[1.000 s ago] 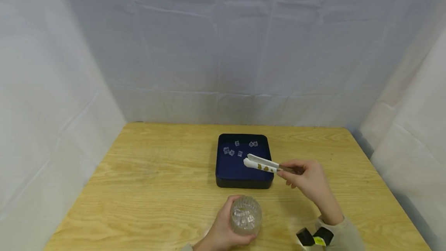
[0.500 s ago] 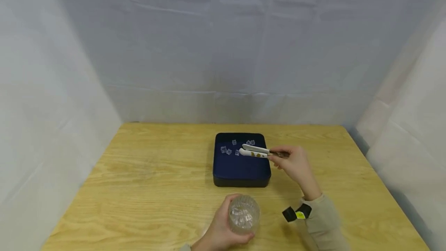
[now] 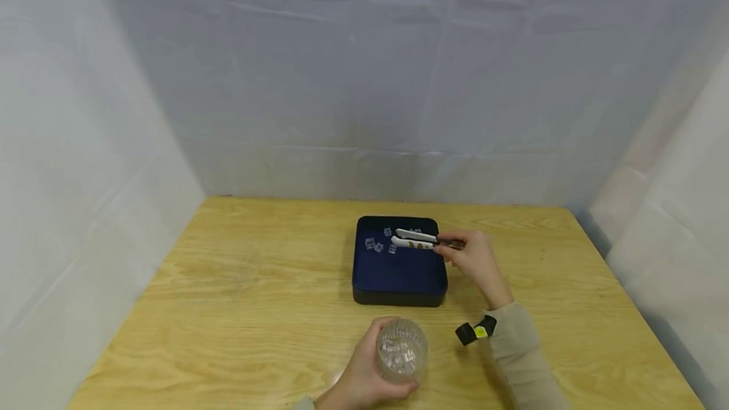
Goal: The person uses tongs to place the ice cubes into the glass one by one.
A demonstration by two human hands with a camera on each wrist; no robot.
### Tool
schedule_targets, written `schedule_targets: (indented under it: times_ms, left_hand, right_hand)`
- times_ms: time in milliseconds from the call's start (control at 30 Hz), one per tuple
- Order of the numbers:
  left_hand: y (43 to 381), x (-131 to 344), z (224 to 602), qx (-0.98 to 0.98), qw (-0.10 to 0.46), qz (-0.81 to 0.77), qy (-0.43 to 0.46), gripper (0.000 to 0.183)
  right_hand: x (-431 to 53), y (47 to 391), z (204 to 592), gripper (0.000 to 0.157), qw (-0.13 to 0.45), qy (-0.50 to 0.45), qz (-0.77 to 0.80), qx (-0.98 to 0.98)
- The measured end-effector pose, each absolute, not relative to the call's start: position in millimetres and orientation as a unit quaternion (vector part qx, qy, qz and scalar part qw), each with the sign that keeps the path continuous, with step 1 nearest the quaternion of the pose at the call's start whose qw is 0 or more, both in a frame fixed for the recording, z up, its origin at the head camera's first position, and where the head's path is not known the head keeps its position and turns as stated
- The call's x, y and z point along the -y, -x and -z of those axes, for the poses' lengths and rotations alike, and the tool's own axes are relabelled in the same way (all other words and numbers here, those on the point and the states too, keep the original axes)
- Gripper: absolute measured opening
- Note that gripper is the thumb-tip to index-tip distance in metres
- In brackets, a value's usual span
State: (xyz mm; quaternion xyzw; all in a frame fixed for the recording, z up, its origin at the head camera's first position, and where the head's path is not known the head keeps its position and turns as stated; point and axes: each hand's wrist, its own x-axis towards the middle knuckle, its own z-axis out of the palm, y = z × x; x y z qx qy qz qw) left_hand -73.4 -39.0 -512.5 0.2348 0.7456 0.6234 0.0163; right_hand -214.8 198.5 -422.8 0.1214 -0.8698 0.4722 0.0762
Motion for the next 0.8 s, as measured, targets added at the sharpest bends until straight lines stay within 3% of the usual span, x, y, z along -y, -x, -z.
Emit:
schedule_targets:
  times_ms: [467,800]
  left_hand:
    - [74,40,515,-0.741,-0.001,-0.624,-0.246,0.087]
    - [75,41,518,-0.734,-0.02,-0.622,-0.273,0.087]
  right_hand:
    - [-191,227,439,0.023,0.087,-0.149,-0.447,0.877]
    - [-183,226,446,0.024,0.054,-0.144,-0.423,0.893]
